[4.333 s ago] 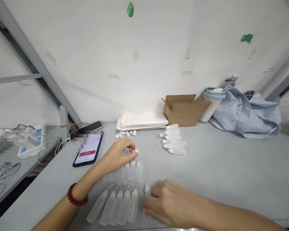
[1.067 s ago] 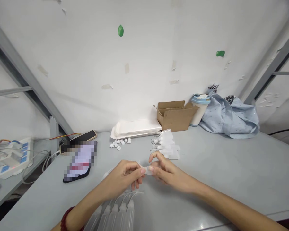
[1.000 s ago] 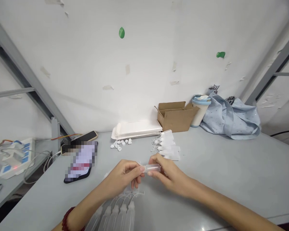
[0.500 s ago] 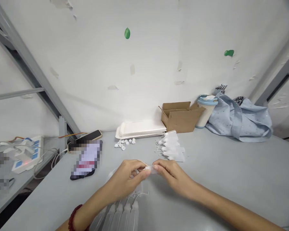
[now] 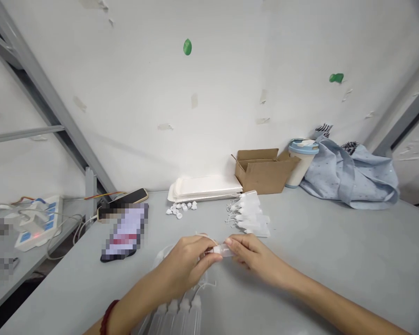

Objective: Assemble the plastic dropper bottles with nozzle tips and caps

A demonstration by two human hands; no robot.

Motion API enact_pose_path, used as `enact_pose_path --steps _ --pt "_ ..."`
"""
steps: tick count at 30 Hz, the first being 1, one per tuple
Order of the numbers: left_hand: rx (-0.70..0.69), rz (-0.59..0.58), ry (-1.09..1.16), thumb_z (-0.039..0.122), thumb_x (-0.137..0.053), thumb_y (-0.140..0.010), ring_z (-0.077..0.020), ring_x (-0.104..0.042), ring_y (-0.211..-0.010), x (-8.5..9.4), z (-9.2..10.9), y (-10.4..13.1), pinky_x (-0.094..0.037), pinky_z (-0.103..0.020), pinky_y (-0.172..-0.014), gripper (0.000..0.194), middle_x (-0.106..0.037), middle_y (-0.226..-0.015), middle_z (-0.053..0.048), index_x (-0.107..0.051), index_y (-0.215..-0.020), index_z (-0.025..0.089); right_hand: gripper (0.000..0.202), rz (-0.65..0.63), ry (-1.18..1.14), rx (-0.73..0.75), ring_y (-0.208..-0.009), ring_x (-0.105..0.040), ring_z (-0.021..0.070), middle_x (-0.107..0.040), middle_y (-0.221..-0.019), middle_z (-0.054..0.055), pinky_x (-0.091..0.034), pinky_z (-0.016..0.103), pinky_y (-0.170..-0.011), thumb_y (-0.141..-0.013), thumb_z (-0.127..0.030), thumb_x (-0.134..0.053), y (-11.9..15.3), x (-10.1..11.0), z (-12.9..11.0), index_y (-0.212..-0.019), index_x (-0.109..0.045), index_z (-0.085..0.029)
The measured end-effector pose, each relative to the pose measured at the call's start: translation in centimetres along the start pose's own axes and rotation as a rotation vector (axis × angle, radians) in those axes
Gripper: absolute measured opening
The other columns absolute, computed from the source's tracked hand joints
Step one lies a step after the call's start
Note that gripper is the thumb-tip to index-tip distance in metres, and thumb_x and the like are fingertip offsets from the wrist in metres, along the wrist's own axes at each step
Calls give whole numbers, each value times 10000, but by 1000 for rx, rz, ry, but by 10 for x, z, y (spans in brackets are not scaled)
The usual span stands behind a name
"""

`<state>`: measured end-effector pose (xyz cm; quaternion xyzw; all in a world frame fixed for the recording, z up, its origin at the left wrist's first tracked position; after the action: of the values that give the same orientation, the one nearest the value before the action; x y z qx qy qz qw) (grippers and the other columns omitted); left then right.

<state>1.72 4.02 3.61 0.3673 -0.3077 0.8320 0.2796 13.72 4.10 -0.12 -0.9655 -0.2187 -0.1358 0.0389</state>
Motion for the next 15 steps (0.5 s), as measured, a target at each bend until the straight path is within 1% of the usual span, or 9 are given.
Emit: enact_pose_path --steps 2,5,7,8,10,13,15 --pt "104 -56 34 299 -455 -923 -126 -516 -589 1 -3 -2 -390 -214 -570 284 -591 -639 -9 -599 -721 160 468 16 58 47 -496 -249 88 -263 -547 -67 -233 240 -487 -939 -537 -338 0 1 -4 -612 -332 -202" --pt "239 -124 127 323 -418 -928 -119 -528 -564 -1 -6 -3 -379 -201 -534 369 -584 -592 -3 -577 -639 157 431 38 192 129 -534 -303 99 -325 -578 -50 -259 248 -525 -959 -481 -329 3 2 -13 -662 -428 -185" --pt "285 -140 182 322 -433 -918 -119 -537 -560 -4 -8 -2 -380 -197 -529 368 -586 -581 -3 -564 -617 155 425 37 217 135 -546 -318 102 -341 -589 -45 -267 250 -536 -962 -469 -323 4 1 -16 -684 -461 -179" --pt "284 -139 193 316 -447 -912 -117 -536 -558 -6 -9 -1 -382 -198 -537 361 -585 -575 -1 -557 -608 155 432 36 207 122 -543 -312 100 -334 -585 -47 -265 249 -532 -960 -475 -323 4 1 -16 -674 -453 -179" --pt "224 -112 160 295 -463 -910 -114 -515 -553 -6 -9 -1 -375 -206 -556 354 -568 -563 4 -540 -593 157 454 36 152 81 -526 -280 93 -300 -571 -55 -249 244 -507 -946 -510 -337 3 2 -12 -635 -399 -185" --pt "50 -31 16 263 -451 -925 -116 -450 -541 -4 -3 -1 -338 -230 -548 342 -526 -567 0 -530 -609 158 493 9 16 1 -493 -243 81 -268 -551 -66 -220 234 -460 -906 -587 -372 1 1 -2 -605 -322 -200" --pt "-60 16 -59 242 -428 -939 -127 -437 -560 -3 2 0 -332 -242 -550 323 -521 -591 -13 -545 -651 155 510 -28 -89 -71 -465 -227 73 -254 -539 -75 -208 224 -427 -875 -630 -395 0 -2 5 -604 -305 -207"
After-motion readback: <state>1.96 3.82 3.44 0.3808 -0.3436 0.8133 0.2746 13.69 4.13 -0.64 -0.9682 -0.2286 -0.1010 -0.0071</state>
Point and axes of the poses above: each hand's wrist, its own y-axis away from the middle knuckle, its own x-axis out of the back of the hand, z = x × y, the point moved 7 cm from there along -y, towards the middle knuckle
